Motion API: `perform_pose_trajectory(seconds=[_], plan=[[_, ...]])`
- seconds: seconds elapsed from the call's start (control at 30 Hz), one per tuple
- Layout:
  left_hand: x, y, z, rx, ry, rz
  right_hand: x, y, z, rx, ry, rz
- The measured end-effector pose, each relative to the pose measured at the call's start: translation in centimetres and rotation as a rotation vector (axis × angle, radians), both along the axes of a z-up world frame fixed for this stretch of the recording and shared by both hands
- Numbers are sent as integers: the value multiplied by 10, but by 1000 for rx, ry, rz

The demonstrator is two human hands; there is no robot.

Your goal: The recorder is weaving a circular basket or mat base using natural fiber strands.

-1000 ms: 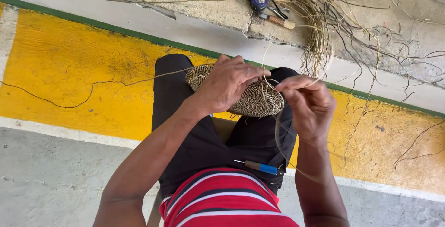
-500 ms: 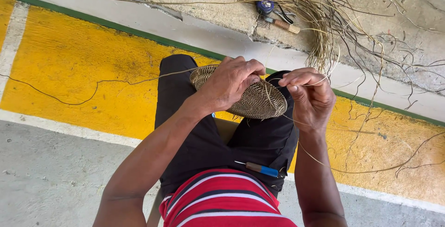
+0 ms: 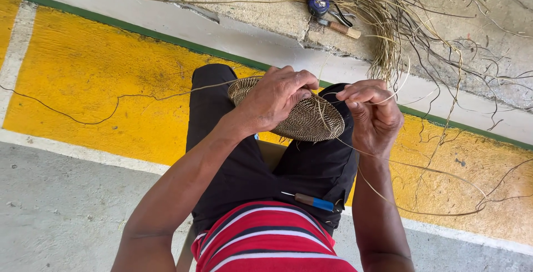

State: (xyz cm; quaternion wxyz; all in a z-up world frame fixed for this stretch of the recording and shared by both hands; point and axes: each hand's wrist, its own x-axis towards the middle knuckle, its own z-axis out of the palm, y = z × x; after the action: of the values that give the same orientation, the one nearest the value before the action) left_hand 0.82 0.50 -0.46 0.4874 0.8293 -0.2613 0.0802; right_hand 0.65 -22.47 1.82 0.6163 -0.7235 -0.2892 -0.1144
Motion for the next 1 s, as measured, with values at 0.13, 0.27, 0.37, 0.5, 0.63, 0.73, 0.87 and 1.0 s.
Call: perform_pose_trajectory(seconds=[0.13,0.27,0.37,0.5,0.63,0.73,0.87,1.0], plan=[[-4,-5,3,35,-12,44,1,2,-5,-205,-183,-124],[-4,-9,4,86,2,75,-1,9,-1,-407,-322,-193],[-4,-6,3,91,2,77,-5,16,4,-559,-370,-216],[-2,2,6,56,-27,50,-5,17,-3,-623,-379,-212],[-3,3,7,99,20,72,-6,23,-6,-649,-391,-236],[-2,0,5,88,-8,80,-7,23,-8,-646,-355,-246],[-4,0,10,79,-23,83,-11,23,-6,-596,-278,-256],[-11,-2,13,46,-28,85,-10,22,7,-552,-193,-211]])
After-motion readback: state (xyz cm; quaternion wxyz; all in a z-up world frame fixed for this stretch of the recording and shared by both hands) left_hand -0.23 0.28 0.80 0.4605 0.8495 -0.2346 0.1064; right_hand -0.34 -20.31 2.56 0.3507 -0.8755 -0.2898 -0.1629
